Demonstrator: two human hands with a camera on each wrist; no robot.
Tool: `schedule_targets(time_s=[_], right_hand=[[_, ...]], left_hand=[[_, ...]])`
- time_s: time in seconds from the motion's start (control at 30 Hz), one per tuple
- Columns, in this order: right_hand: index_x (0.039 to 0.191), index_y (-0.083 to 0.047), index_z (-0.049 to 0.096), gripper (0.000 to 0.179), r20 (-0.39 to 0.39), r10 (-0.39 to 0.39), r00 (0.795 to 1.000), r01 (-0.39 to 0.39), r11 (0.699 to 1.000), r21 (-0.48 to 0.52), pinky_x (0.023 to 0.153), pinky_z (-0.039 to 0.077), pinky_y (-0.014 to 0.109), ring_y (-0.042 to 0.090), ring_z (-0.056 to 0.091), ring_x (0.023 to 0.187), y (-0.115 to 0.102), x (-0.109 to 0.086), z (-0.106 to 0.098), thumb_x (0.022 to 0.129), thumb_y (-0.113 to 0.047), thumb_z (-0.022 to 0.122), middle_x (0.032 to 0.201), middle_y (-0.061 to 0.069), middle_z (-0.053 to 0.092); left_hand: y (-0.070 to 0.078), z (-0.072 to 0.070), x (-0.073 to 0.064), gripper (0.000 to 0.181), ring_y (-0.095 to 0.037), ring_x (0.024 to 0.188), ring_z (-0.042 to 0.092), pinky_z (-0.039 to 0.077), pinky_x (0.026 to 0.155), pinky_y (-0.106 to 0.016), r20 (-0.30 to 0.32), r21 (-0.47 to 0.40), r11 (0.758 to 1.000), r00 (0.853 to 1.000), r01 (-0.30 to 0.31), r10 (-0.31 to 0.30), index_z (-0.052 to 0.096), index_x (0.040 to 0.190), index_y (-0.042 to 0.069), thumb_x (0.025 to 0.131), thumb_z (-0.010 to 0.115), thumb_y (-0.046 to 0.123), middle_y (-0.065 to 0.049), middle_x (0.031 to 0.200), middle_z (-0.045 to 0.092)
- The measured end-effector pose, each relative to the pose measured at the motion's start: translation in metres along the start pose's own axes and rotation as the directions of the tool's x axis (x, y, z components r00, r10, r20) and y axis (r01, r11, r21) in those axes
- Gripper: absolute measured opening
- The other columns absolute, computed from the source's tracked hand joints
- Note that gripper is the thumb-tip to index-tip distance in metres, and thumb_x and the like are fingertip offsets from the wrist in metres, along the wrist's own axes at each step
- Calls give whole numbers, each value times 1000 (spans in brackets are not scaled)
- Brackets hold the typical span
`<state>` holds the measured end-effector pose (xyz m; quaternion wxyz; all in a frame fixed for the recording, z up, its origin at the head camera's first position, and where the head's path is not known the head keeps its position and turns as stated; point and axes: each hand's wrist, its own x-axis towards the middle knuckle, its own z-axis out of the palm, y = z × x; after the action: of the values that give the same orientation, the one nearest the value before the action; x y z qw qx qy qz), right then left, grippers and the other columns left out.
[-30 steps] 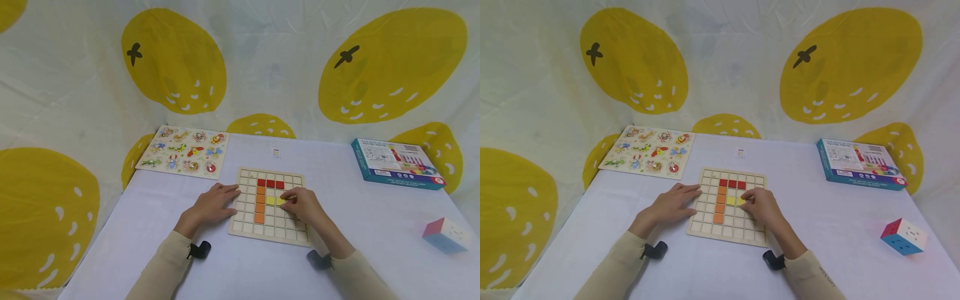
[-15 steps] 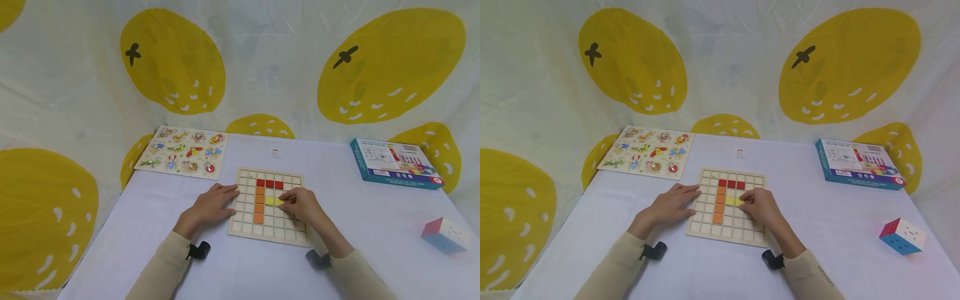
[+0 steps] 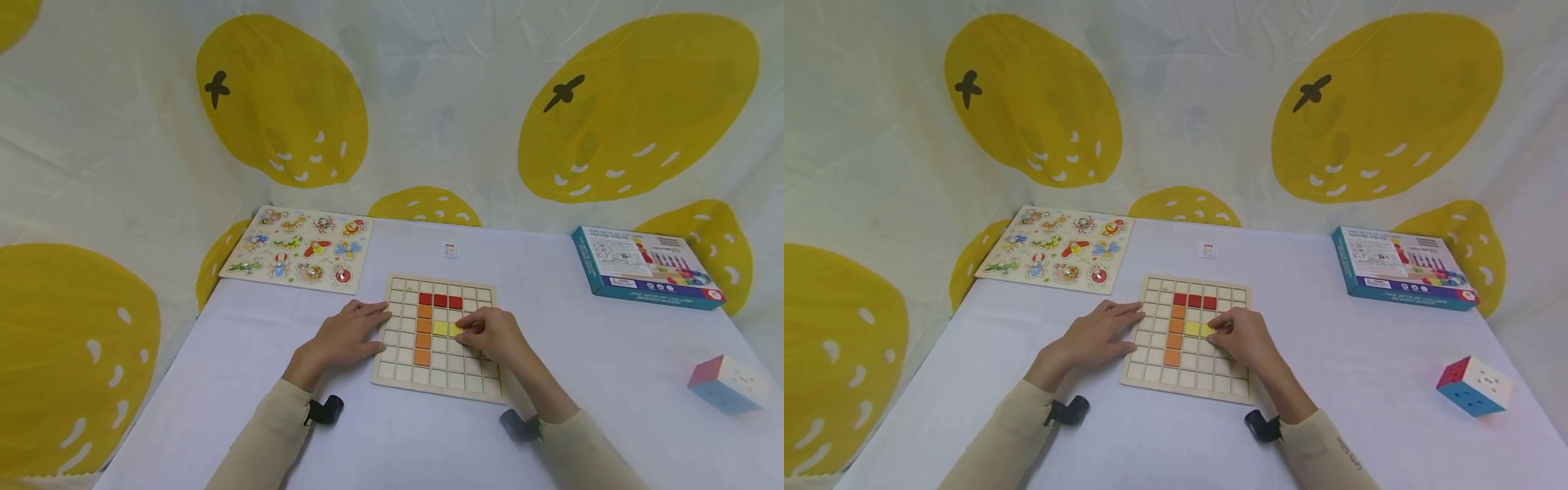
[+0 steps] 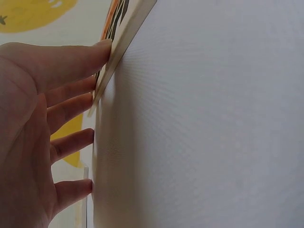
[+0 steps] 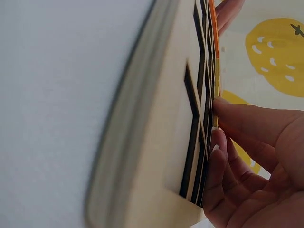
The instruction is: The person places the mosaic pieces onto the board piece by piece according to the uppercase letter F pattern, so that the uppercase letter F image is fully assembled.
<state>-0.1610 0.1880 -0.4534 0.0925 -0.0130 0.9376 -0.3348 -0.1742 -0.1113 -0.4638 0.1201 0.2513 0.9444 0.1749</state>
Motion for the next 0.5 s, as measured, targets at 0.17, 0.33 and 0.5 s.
schedule_targets(time_s=[0.17,0.33,0.5], right_hand=[[105,-9,80,22,-15,10,1000,-9,1000,4,71,51,24,15,61,80,2,-2,1,84,-14,83,99,7,74],[107,-9,78,25,-26,12,1000,-11,1000,23,74,54,26,14,64,82,1,-3,1,84,-14,83,100,7,76],[115,-9,74,36,10,23,1000,-23,1000,10,79,56,27,17,65,90,-3,-4,-6,83,-20,85,110,8,75]], left_hand=[[1,0,0,63,-22,141,44,54,99,-51,4,-13,1000,1000,-11,11,52,150,23,93,72,39,8,165,40],[2,-1,0,63,-22,142,44,52,103,-51,4,-8,1000,1000,-6,6,52,151,24,93,72,39,8,164,40],[2,-5,0,63,-23,144,44,49,109,-49,14,24,1000,1000,-18,18,52,151,22,93,71,41,6,164,42]])
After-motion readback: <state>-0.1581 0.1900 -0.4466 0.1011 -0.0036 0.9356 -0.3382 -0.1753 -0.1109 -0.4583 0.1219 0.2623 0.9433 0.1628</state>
